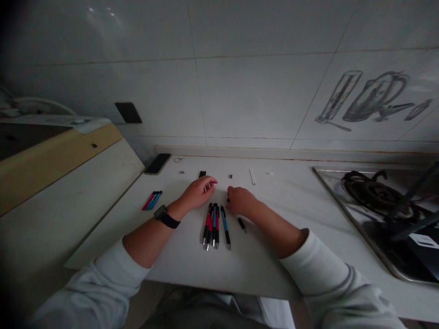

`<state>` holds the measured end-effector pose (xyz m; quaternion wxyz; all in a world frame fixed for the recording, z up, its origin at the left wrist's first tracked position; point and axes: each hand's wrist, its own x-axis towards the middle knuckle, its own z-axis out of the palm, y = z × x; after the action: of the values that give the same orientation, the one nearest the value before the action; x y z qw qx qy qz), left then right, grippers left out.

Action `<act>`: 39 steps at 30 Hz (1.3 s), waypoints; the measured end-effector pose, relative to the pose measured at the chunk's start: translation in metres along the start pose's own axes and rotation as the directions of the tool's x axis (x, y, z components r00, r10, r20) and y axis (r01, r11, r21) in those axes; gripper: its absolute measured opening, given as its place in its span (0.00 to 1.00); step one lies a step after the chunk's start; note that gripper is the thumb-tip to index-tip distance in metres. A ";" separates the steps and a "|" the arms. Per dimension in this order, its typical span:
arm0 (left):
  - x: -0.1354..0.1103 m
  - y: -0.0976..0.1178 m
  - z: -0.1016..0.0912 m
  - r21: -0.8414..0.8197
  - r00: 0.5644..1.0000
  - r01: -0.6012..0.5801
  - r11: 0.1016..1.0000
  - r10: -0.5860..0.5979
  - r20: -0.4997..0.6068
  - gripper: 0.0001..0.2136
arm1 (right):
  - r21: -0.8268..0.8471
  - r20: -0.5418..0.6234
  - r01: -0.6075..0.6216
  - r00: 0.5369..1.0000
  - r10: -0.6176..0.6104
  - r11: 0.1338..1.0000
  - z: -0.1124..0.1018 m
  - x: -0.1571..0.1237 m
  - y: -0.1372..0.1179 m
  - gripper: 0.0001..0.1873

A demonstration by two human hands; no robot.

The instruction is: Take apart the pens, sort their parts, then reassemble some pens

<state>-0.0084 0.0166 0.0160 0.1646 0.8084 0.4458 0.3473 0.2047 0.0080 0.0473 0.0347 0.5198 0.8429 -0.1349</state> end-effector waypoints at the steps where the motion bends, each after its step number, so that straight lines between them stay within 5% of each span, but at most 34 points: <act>1: 0.000 0.000 0.001 -0.012 1.000 0.002 1.000 -0.002 0.006 0.08 | 0.066 -0.042 -0.005 0.999 0.007 0.998 0.002 0.005 0.003 0.18; 5: 0.001 -0.002 0.005 -0.092 1.000 -0.013 0.996 0.015 0.024 0.11 | 0.415 -0.247 0.153 0.968 -0.051 0.897 0.016 0.025 0.016 0.12; 9: 0.002 -0.004 0.007 -0.105 0.999 -0.015 0.994 0.020 0.038 0.09 | 0.548 -0.395 0.292 0.917 -0.066 0.783 0.031 0.035 0.021 0.12; 17: 0.005 -0.022 -0.016 -0.007 0.987 0.088 0.996 -0.089 -0.133 0.04 | 0.460 -0.420 0.251 0.906 -0.041 0.852 0.028 0.033 0.031 0.13; 25: 0.003 -0.024 -0.010 0.206 0.999 -0.041 0.978 0.034 0.038 0.05 | 0.450 -0.462 0.280 0.886 -0.047 0.848 0.033 0.033 0.028 0.16; 33: 0.003 -0.028 -0.013 0.232 1.000 0.001 0.973 0.002 -0.011 0.05 | 0.506 -0.387 0.181 0.921 0.034 0.843 0.032 0.031 0.026 0.17; 39: 0.003 -0.029 -0.012 0.208 0.999 0.034 0.978 -0.031 -0.018 0.06 | 0.566 -0.422 0.194 0.903 0.080 0.801 0.037 0.034 0.028 0.18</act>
<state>-0.0329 0.0340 0.0087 0.0815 0.8113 0.4941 0.3018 0.2105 0.0396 0.0000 -0.3189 0.4944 0.7598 -0.2767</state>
